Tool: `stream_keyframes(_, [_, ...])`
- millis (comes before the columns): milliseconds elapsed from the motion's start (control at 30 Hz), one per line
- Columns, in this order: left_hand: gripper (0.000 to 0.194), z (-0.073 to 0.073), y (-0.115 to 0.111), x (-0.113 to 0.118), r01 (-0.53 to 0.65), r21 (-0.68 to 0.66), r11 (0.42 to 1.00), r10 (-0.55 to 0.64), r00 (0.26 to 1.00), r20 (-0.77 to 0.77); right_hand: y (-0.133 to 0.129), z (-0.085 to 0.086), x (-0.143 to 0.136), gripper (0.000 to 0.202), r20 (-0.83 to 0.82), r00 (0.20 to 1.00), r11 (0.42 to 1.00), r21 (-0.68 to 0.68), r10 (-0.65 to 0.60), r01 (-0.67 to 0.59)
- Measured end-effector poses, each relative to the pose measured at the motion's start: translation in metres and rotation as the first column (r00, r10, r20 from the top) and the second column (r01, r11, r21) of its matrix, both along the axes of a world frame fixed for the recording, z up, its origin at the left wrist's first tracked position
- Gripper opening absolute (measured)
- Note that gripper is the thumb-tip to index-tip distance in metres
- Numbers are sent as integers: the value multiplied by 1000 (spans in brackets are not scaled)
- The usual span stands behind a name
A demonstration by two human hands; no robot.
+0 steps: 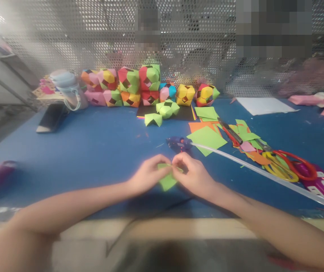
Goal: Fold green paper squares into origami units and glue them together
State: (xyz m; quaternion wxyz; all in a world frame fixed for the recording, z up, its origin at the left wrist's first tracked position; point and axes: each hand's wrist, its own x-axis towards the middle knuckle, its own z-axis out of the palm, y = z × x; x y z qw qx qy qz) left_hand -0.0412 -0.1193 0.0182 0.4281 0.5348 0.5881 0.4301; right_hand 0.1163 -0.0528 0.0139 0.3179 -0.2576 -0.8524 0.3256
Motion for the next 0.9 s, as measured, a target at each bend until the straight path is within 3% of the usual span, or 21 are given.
stream_keyframes(167, [19,3,-1,1,-30,20,999,31,997,-70,4,4,3,7,15,997,996,30,81,-81])
stream_keyframes(267, [19,3,-1,-1,-62,35,997,65,994,-88,5,7,5,16,27,993,993,16,117,-117])
stream_keyframes(467, [13,-1,1,-1,-89,81,993,94,994,-63,4,-1,3,16,13,1000,1000,-11,28,-27])
stream_keyframes(567, [9,-6,2,0,-71,95,993,74,997,-28,4,-1,2,13,27,999,999,9,43,-43])
stream_keyframes(767, [5,-12,5,-6,-127,102,987,126,992,20,12,17,9,20,136,988,996,22,80,-84])
stream_keyframes(900, [4,-15,8,-9,-174,86,981,169,983,67,20,33,18,6,293,953,994,48,80,-98])
